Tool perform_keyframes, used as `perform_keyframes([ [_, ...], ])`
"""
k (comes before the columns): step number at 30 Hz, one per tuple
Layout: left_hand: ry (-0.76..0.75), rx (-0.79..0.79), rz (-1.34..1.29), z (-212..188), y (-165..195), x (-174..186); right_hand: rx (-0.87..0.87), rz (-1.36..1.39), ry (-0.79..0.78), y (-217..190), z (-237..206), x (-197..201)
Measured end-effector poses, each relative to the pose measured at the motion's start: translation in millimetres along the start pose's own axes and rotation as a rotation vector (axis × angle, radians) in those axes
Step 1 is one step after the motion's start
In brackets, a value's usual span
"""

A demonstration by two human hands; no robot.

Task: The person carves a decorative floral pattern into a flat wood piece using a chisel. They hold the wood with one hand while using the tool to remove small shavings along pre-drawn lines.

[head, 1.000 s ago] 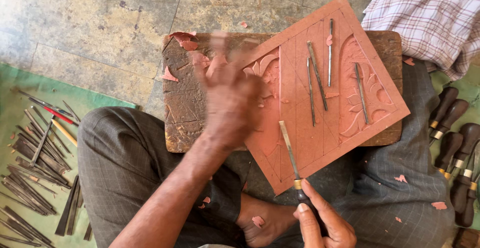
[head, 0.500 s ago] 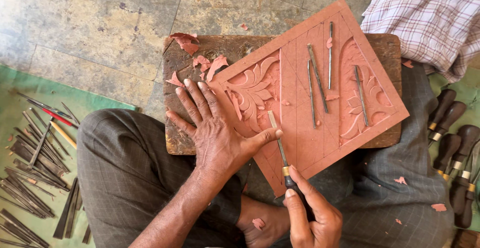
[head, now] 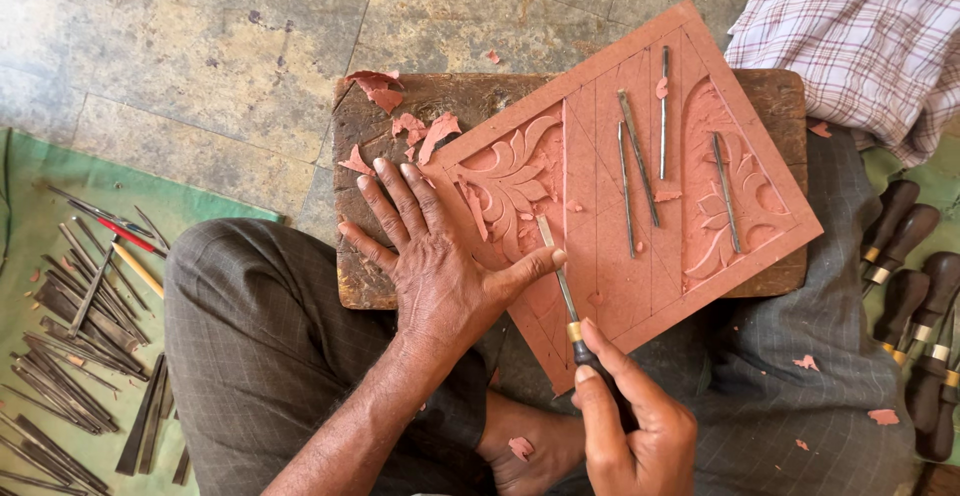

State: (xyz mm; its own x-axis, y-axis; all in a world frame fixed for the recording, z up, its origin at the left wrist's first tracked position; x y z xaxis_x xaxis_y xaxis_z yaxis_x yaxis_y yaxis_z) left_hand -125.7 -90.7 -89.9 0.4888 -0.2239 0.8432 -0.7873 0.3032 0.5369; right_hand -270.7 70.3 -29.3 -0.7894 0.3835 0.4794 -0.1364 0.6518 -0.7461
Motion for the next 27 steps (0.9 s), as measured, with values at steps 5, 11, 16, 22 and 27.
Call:
perform_keyframes([
  [5, -0.055, 0.031, 0.035, 1.5, 0.5, 0.9, 0.079, 0.052, -0.001, -6.2, 1.6, -2.5],
  [11, -0.054, 0.012, -0.004, 1.9, 1.6, 2.7, -0.037, -0.005, -0.009, -4.7, 0.2, 1.0],
  [16, 0.014, 0.020, 0.006, 1.3, 1.5, 2.4, 0.046, 0.034, 0.025, -12.0, 3.6, -7.7],
  [22, 0.046, 0.009, -0.041, -0.5, -2.4, -1.4, 0.064, 0.088, -0.030, -13.0, -0.5, -9.9],
  [27, 0.051, 0.014, -0.081, -2.3, -7.3, -3.9, -0.138, 0.474, -0.104, -0.9, -4.5, 1.9],
])
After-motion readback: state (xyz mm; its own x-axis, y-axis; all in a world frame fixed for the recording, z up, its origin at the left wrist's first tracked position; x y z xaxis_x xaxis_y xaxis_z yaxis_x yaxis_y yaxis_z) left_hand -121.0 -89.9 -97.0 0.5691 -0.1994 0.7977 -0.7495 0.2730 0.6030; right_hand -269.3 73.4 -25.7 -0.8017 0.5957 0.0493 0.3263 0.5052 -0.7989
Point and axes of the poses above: each hand's wrist, its own z-axis towards the middle knuckle, its own x-axis out of the back of the hand, y = z × x, the point moved 4 cm from there along z, towards the middle knuckle, and after that the axes turned 14 degrees about -x, right-handed, at the moved point
